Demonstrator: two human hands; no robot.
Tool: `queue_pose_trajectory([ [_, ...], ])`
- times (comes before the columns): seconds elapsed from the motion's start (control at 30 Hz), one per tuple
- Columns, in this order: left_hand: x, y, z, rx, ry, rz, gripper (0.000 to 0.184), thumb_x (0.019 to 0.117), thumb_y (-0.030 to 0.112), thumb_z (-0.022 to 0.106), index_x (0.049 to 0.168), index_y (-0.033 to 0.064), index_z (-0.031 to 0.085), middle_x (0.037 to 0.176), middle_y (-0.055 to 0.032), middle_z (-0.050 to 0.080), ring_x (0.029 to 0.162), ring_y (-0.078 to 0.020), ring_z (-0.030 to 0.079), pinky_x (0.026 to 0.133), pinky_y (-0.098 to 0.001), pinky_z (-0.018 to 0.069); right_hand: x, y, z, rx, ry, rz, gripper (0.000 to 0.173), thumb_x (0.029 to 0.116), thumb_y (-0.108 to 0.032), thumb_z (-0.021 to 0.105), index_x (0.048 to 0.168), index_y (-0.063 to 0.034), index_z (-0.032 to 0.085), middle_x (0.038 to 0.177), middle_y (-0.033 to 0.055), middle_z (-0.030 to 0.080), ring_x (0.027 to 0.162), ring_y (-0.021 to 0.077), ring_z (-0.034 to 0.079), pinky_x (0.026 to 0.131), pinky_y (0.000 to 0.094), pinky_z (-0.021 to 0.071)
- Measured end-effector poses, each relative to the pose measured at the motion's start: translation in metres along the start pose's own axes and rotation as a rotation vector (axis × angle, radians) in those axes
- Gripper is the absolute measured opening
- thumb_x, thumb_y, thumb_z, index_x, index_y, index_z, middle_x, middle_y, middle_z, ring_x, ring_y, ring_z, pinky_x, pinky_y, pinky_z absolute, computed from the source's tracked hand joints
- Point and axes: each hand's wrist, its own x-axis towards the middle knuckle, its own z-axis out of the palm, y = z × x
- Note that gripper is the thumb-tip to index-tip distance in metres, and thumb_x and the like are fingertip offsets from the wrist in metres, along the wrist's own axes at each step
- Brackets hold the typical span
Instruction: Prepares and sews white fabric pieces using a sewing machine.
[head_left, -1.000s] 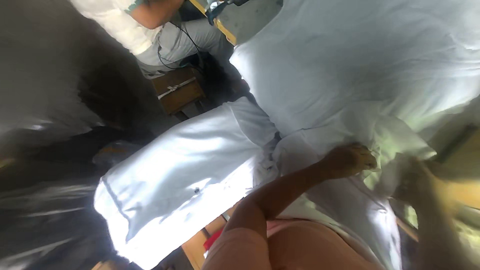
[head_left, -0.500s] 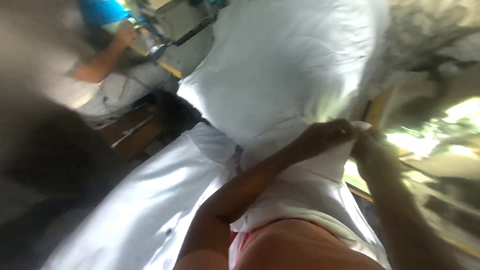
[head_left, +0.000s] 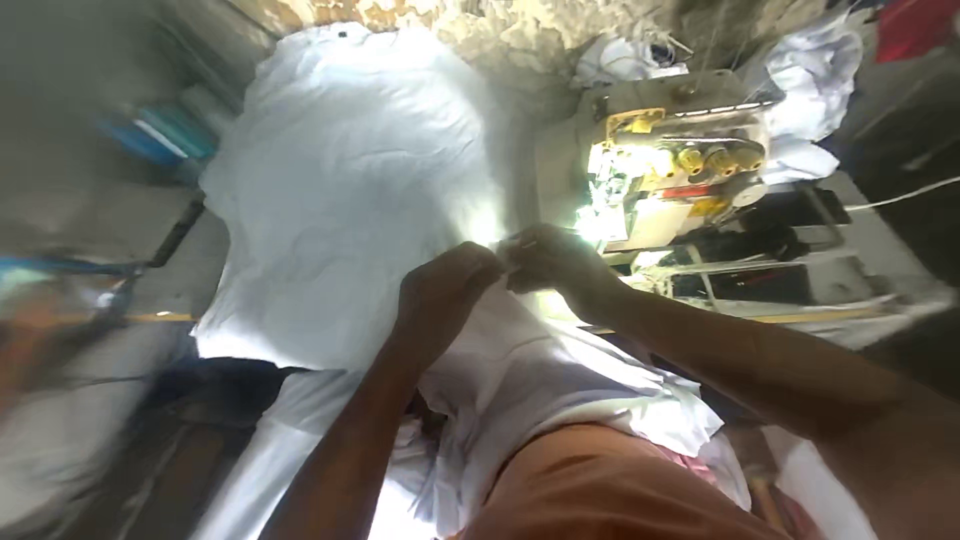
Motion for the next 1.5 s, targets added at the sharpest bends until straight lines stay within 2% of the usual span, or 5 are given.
queue_pose_trajectory([
  [0.13, -0.007, 0.007, 0.000, 0.035, 0.035, 0.016, 0.015, 0.0986, 0.026, 0.067, 0.099, 0.0108, 0.068, 0.074, 0.0021, 0.060, 0.058, -0.0065, 0.049, 0.054, -0.0260, 0.0406, -0.016, 0.016, 0.004, 0.025, 0.026, -0.129, 0.011, 0.1022, -0.004, 0.057, 0.111, 0.0001, 0.062, 0.086, -0.0001, 0.068, 0.072, 0.0038, 0.068, 0.068, 0.0219, 0.0594],
  [0.47, -0.007, -0.006, 0.005, -0.252, -0.180, 0.065, 0.005, 0.0966, 0.009, 0.066, 0.098, 0.0072, 0.070, 0.085, 0.0049, 0.070, 0.072, 0.0041, 0.062, 0.066, -0.0112, 0.0509, -0.010, 0.055, -0.015, 0.091, -0.018, -0.178, 0.007, 0.1001, -0.005, 0.061, 0.098, -0.0092, 0.066, 0.083, -0.0042, 0.073, 0.069, 0.0041, 0.071, 0.068, 0.0227, 0.0617],
  [0.7, -0.013, 0.000, 0.014, -0.165, -0.157, 0.026, 0.010, 0.0981, 0.022, 0.066, 0.099, 0.0134, 0.070, 0.085, 0.0084, 0.069, 0.073, 0.0021, 0.063, 0.067, -0.0184, 0.0526, -0.025, 0.016, -0.005, 0.113, 0.019, 0.214, 0.007, 0.1027, -0.007, 0.059, 0.101, -0.0019, 0.063, 0.082, 0.0007, 0.067, 0.069, 0.0065, 0.066, 0.070, 0.0233, 0.0583],
  [0.97, -0.013, -0.003, 0.021, -0.068, 0.085, 0.109, 0.012, 0.0973, 0.017, 0.066, 0.100, 0.0060, 0.073, 0.100, -0.0038, 0.068, 0.092, -0.0065, 0.065, 0.079, -0.0215, 0.0515, -0.031, 0.023, 0.005, 0.012, 0.033, -0.079, 0.010, 0.1016, -0.003, 0.057, 0.100, -0.0027, 0.068, 0.072, -0.0024, 0.060, 0.055, -0.0008, 0.049, 0.052, 0.0131, 0.0437],
  [1.5, 0.003, -0.011, 0.036, -0.211, 0.060, 0.142, 0.013, 0.0948, 0.016, 0.069, 0.096, 0.0034, 0.072, 0.094, -0.0009, 0.067, 0.090, 0.0021, 0.060, 0.083, -0.0120, 0.0467, -0.037, 0.039, -0.007, -0.065, 0.120, -0.264, 0.011, 0.0982, 0.001, 0.059, 0.101, -0.0013, 0.070, 0.079, -0.0044, 0.066, 0.068, -0.0026, 0.059, 0.065, 0.0143, 0.0520],
])
